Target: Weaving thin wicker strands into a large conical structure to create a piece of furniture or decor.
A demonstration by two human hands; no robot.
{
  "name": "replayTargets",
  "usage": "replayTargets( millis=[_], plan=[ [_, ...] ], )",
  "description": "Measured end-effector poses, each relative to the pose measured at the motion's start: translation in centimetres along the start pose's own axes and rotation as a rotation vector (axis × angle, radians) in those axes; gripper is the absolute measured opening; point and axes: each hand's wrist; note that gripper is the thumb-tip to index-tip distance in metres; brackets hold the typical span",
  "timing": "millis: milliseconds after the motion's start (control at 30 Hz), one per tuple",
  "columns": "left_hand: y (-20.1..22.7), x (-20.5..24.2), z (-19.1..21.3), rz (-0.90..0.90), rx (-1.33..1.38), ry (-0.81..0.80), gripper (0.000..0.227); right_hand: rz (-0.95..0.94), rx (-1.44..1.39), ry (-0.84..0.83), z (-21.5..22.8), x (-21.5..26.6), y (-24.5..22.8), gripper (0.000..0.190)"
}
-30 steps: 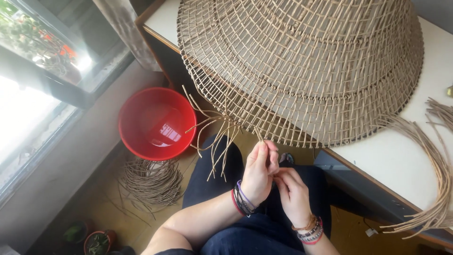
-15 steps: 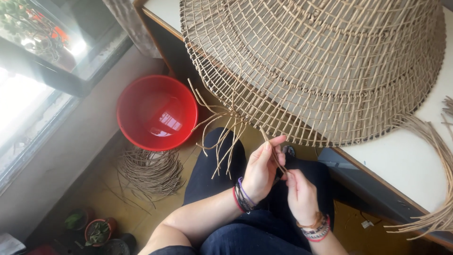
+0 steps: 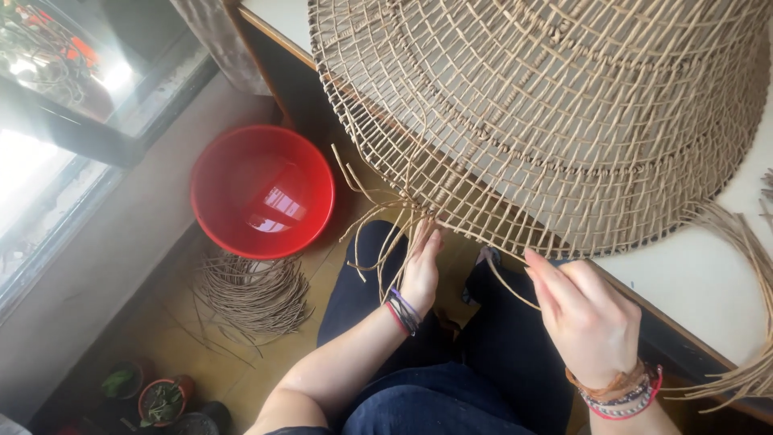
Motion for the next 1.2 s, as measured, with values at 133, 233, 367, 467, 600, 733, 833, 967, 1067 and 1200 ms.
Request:
replayTargets(
  millis=[133, 233, 367, 467, 600, 733, 833, 967, 1067, 1200],
  plan=[
    [0.7, 2.4, -0.4, -0.075, 0.112, 0.006, 0.059, 0.063, 0.172, -0.036, -0.1, -2.4, -1.3, 0.028],
    [1.7, 4.7, -1.2, -0.106, 0.149, -0.041, 0.069, 0.096, 0.268, -0.073, -0.1, -3.9, -1.9, 0.028],
    [2.4, 5.0, -1.8, 0.024, 0.175, -0.064, 0.075, 0.153, 0.278, -0.100, 0.1, -5.4, -2.5, 0.024],
    [1.6, 3.2, -2.1, 0.027, 0.163, 0.015, 0.075, 0.194, 0.244, -0.110, 0.1, -6.2, -2.9, 0.022],
    [0.9, 1.3, -2.1, 0.043, -0.055, 0.101, 0.067, 0.208, 0.251, -0.119, 0.4, -6.6, -3.3, 0.020],
    [0.4, 0.6, -2.1, -0.050, -0.023, 0.109, 0.075, 0.237, 0.293, -0.128, -2.2, -6.7, -2.9, 0.024],
    [-1.9, -0.6, -2.0, -0.072, -0.229, 0.173, 0.083, 0.286, 0.375, -0.058, -6.0, -6.6, -2.1, 0.008],
    [-5.6, -2.8, -1.5, -0.128, -0.288, 0.172, 0.075, 0.289, 0.205, -0.192, -10.9, -6.6, -1.2, 0.013],
    [-6.0, -2.9, -1.5, -0.164, -0.374, 0.175, 0.051, 0.199, -0.002, -0.349, -13.6, -6.5, -0.5, 0.015],
    [-1.2, 0.1, -2.6, 0.087, -0.287, 0.214, 0.033, -0.219, -0.512, -0.438, -11.8, -4.5, 1.3, 0.052]
  ],
)
Point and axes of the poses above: each hand's wrist, its own x-axis away from the middle knuckle, its own z-axis out of the back of the hand, y = z × x, and after that the axes turned 2 degrees about y, right-handed
